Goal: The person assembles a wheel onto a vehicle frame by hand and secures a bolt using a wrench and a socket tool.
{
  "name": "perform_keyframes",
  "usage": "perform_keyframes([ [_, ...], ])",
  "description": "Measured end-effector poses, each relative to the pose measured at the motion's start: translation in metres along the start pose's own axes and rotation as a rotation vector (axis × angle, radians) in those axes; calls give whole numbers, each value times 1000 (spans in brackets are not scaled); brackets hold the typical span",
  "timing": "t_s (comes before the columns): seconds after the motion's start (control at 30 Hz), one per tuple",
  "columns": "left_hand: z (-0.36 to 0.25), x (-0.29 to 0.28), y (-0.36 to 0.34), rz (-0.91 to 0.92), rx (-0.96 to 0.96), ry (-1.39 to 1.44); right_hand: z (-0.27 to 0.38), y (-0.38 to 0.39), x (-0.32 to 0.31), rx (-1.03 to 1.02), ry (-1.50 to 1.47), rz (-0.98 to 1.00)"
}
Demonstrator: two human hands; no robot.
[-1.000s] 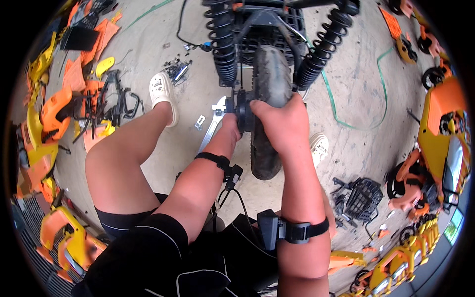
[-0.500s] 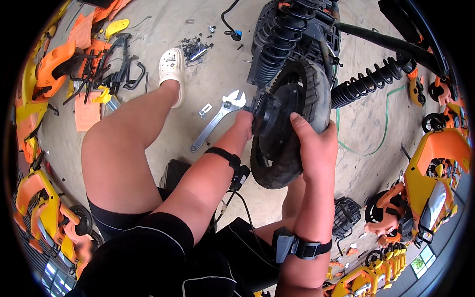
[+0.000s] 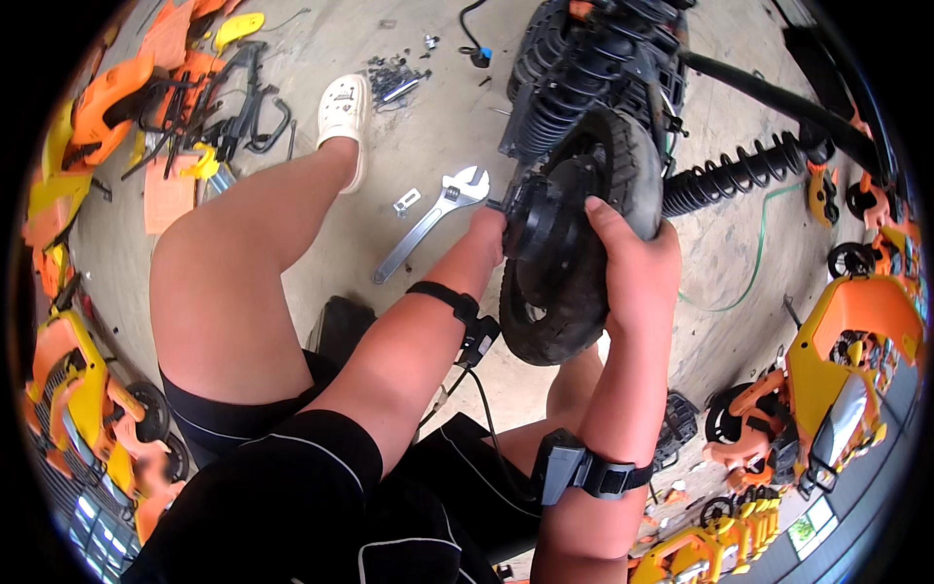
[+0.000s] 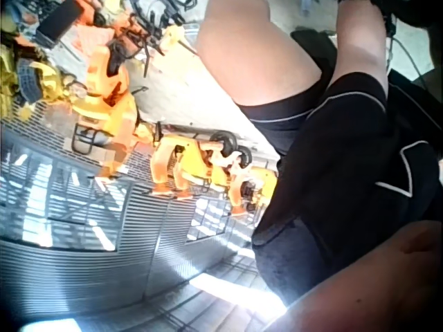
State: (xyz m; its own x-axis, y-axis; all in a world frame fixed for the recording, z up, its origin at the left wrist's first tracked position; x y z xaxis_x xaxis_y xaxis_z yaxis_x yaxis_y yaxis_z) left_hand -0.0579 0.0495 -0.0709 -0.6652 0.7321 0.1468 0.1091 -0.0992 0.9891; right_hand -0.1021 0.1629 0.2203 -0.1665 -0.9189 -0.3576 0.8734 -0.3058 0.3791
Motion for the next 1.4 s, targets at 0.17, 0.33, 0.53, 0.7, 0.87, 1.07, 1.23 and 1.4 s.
perform_keyframes([
  [0.17,6,4,-13,1,15,-39,2,9,0,-13,21,-24],
  [0.33,14,8,-38,13,93,-77,-6,15,-5,-16,52,-50],
  [0.53,18,9,-50,47,69,-110,-15,30,-6,-18,81,-135],
  [0.7,11,3,-46,84,71,-107,-33,44,-6,-83,28,-208],
  [0.87,2,4,-15,24,-37,10,-46,59,-4,-171,14,-257],
  [1.07,-11,4,26,24,-71,3,-42,69,0,-146,3,-277],
  [1.23,-10,4,17,83,-121,38,-47,69,2,-198,-6,-289],
  [1.4,-2,-2,-12,100,-169,3,-51,79,8,-196,5,-324],
])
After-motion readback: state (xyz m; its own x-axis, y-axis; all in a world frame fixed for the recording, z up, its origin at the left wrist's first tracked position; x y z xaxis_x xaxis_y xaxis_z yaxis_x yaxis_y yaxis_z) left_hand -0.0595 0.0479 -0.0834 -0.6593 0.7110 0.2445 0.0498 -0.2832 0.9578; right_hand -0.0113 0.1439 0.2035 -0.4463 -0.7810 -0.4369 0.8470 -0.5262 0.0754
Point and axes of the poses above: each hand's wrist, its own y-axis away from the middle knuckle, its own x-axis out of the palm, z = x × y, the point moved 4 cm from there along -y, towards the middle knuckle, and after that the axes turned 12 degrees about -x, right-handed, at the moved point
